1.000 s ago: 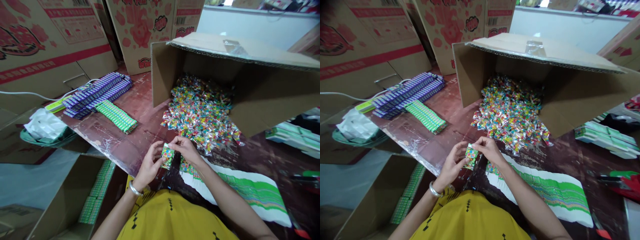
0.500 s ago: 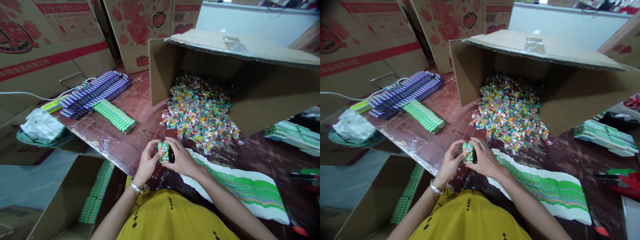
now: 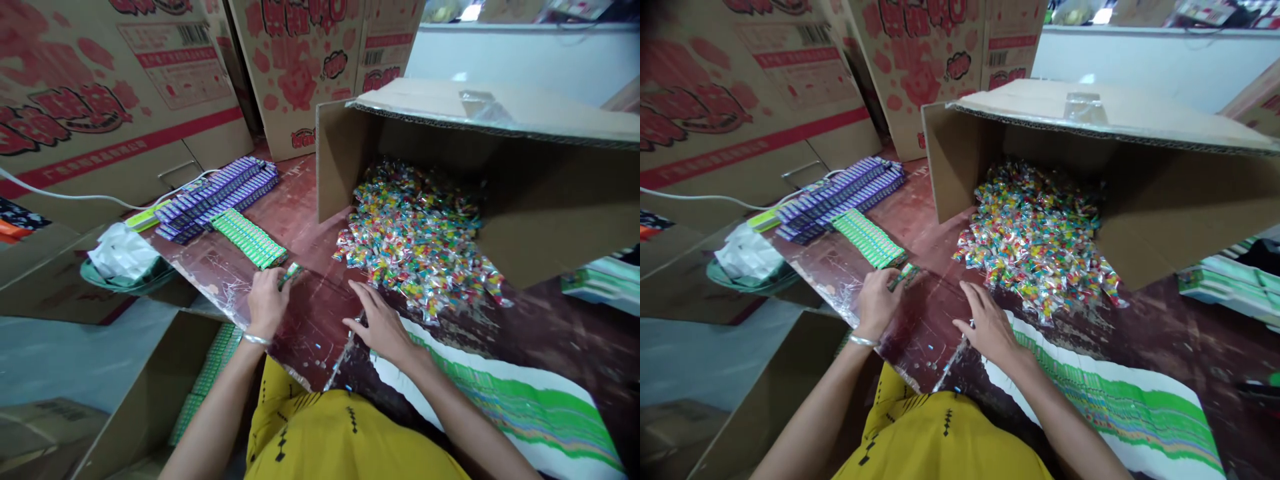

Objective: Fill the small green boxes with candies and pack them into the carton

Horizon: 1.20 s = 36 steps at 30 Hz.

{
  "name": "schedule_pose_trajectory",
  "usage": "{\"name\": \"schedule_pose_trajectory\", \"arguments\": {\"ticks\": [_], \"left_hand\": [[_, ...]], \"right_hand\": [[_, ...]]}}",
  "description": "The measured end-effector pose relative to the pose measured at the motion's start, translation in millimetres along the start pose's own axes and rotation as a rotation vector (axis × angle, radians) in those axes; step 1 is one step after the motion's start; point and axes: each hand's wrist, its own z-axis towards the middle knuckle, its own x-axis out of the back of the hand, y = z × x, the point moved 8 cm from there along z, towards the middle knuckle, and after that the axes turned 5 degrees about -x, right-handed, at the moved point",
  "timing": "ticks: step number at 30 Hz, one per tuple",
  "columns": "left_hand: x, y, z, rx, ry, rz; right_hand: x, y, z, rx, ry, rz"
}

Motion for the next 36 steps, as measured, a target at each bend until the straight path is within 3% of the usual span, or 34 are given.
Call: {"name": "schedule_pose_trajectory", "arguments": {"ticks": [6, 10, 12, 15, 18, 21, 25, 29, 36], "left_hand": [[-5.7, -28.3, 36.3, -0.068, 0.059, 0.248], [-3.8, -28.4, 31.9, -0.022, 0.134, 0.2], [-7.1, -10.3, 17.0, -0.048, 0.11, 0.089], [-26.5, 43.0, -17.9, -0.172, -0.083, -0.122], [-50.8, 105.0, -57.7, -0.321, -0.306, -0.273], [-70.5, 142.0, -81.4, -0.384, -0.411, -0.294], [-85.8, 148.6, -86.9, -0.366, -0.442, -0.25], [-85.9, 141.7, -86.0, -0.349, -0.428, -0.246], [-85.6, 142.0, -87.8, -0.349, -0.41, -0.239]], "right_hand": [[5.7, 22.3, -15.7, -0.093, 0.016, 0.022], [23.0, 45.1, -30.0, -0.169, 0.079, 0.031], [36.1, 59.5, -36.0, -0.202, 0.133, 0.009], [48.4, 76.6, -39.0, -0.225, 0.161, -0.079], [45.0, 83.8, -34.4, -0.217, 0.107, -0.189], [36.6, 82.3, -28.9, -0.205, 0.061, -0.262], [38.7, 74.4, -28.0, -0.186, 0.082, -0.221], [51.8, 67.8, -29.1, -0.148, 0.135, -0.094], [43.3, 60.0, -28.0, -0.061, 0.039, -0.103]]}}
